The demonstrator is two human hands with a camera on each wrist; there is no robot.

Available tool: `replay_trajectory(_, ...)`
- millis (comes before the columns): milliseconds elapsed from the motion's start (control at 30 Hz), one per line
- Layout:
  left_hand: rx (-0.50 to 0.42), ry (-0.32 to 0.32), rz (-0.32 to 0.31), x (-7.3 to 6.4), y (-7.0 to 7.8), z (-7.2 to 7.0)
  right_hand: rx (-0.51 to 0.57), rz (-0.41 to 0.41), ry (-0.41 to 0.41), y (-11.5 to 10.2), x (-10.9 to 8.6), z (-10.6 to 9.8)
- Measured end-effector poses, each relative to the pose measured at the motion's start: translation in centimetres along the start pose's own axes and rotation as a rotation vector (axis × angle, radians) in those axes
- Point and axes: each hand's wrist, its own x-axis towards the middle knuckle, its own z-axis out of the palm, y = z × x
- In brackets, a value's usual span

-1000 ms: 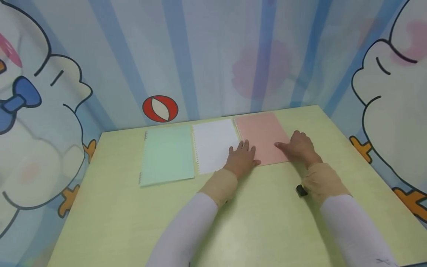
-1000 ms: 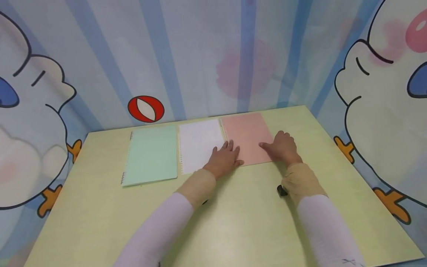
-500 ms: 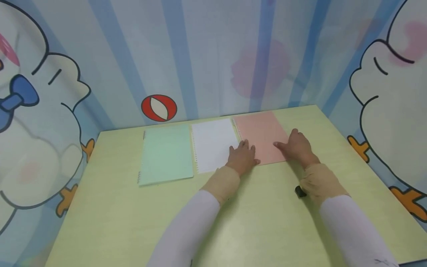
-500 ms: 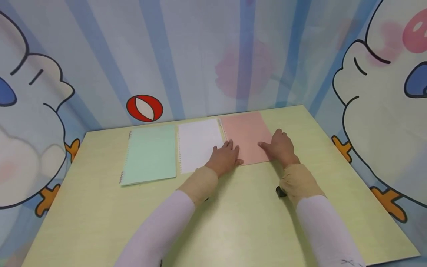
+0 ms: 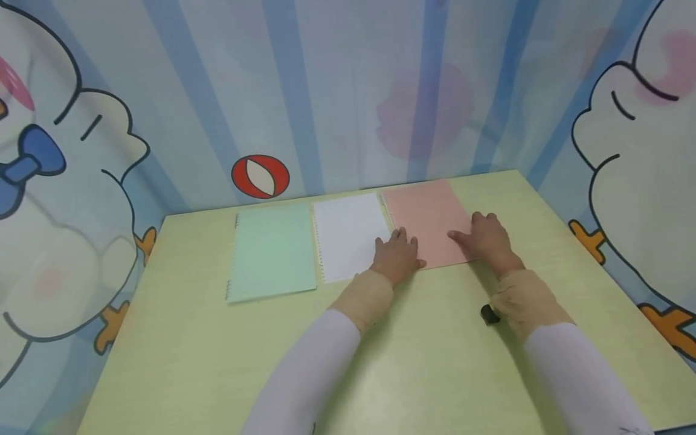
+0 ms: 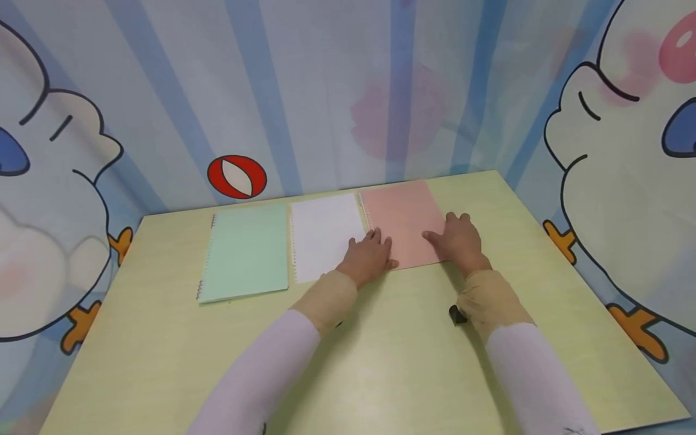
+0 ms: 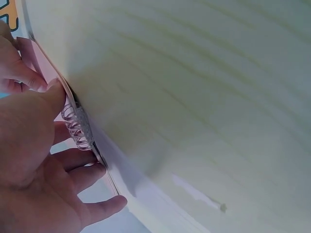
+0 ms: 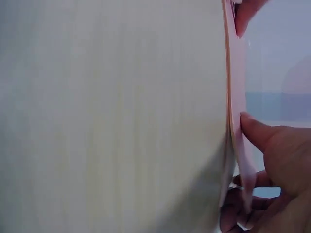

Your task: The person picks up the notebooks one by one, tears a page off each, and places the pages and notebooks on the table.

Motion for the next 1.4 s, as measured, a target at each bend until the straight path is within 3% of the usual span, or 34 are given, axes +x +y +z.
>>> replay_trajectory(233, 0.018, -0.001, -0.003, -0.2, 0.0, -0.3, -0.060, 0.036, 0.009, -1.9, -0.6, -0.6)
replay_trajectory(367, 0.011, 0.000, -0.002, -0.1, 0.0, -0.2, 0.088, 0.044, 0.015, -1.4, -0.2, -0.8)
replay_trajectory(500, 0.004, 0.011, -0.005, 0.1, -0.1, -0.1, 0.278, 0.054, -0.072, 0.0, 0.3, -0.8)
replay_trajectory(633, -0.007, 0.021, -0.001, 0.2, -0.3, 0.1, 0.378, 0.051, -0.119, 0.8, 0.4, -1.0)
replay_trajectory(733, -0.003, 0.027, 0.009, 0.2, -0.3, 0.0, 0.388, 0.027, -0.071, 0.7, 0.2, -1.2)
replay_trajectory(867, -0.042, 0.032, 0.041, 0.4, -0.6, -0.1, 0.318, -0.014, 0.092, -0.3, -0.4, -1.7)
replay_trajectory(967, -0.144, 0.034, 0.058, 0.4, -1.5, -0.5, 0.285, -0.037, 0.242, -2.0, -0.9, -2.6)
replay_trajectory(1067, -0.304, 0.053, 0.033, 0.0, -3.2, -1.7, 0.290, -0.073, 0.374, -4.4, -1.4, -3.9)
replay_trajectory(1200, -0.520, 0.143, -0.005, -0.8, -5.9, -3.5, 0.297, -0.171, 0.500, -7.9, -2.1, -5.0)
replay_trajectory(1300, -0.738, 0.194, -0.003, -1.2, -7.8, -4.4, 0.266, -0.275, 0.507, -10.9, -3.0, -5.2)
replay_trajectory(1400, -1.121, 0.132, 0.001, -1.6, -9.5, -5.2, 0.222, -0.384, 0.434, -14.3, -4.2, -4.7)
